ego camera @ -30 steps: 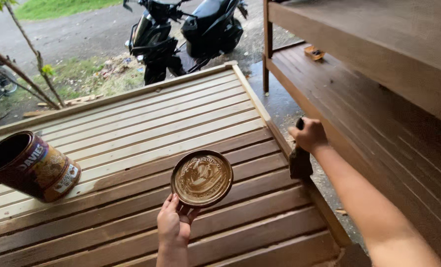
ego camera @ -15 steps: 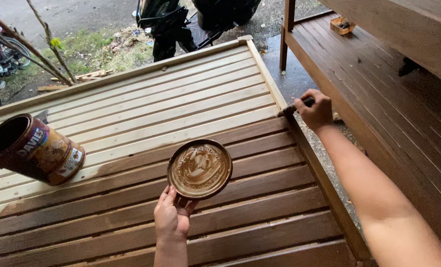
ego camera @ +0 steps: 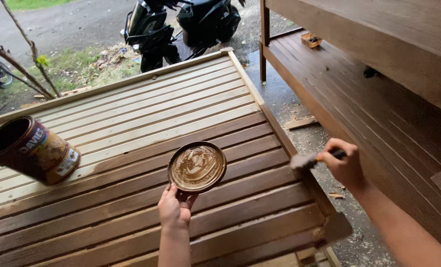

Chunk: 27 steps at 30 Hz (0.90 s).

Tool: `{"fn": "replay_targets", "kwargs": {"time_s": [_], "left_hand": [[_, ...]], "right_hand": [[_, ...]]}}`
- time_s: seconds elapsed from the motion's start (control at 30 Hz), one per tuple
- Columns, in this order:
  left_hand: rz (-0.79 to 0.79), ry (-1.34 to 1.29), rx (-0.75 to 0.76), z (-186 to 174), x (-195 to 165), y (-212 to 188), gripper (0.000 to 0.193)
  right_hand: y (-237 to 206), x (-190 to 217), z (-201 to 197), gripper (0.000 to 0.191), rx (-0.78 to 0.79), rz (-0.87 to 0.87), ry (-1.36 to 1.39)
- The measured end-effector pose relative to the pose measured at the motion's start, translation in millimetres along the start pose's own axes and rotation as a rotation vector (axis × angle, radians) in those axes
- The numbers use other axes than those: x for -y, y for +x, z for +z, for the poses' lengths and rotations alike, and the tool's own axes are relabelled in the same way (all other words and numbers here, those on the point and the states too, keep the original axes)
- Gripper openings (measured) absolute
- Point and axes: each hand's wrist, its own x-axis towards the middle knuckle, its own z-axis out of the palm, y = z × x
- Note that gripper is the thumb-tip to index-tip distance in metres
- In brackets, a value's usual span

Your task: The person applies brown wood stain to a slatted wooden workbench using a brush. They repeatedly dip the brush into a small metal lid filled with stain and spread it across the slats. A black dog briefly walks under the bench and is touched with the brush.

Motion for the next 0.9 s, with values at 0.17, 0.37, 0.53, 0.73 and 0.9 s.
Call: {"fn": "replay_targets", "kwargs": {"time_s": [0.17,0.37,0.53,0.73,0.9], "left_hand": [[-0.020,-0.008,-0.030,-5,-4,-23,0.037],[-0.005,-0.071,-0.065,-27,-14,-41,0.036],[0.029,-0.104,-0.035,-58,-29,-44,0.037],[0.043,-0.127,0.003,-107,-64,-27,0.038],[0.015,-0.109,-0.007,-137,-99,-12,0.038]], "right_hand": [[-33,-4,-47,0.025,0.130,-0.139,-0.351],[-25,38,-48,0.028,0.063,-0.005,-0.280],[-32,103,30,0.031,0.052,-0.194,-0.099],[-82,167,83,0.024,-0.006,-0.261,-0.225],[-135,252,143,0.015,-0.003,-0.283,-0.057]]}}
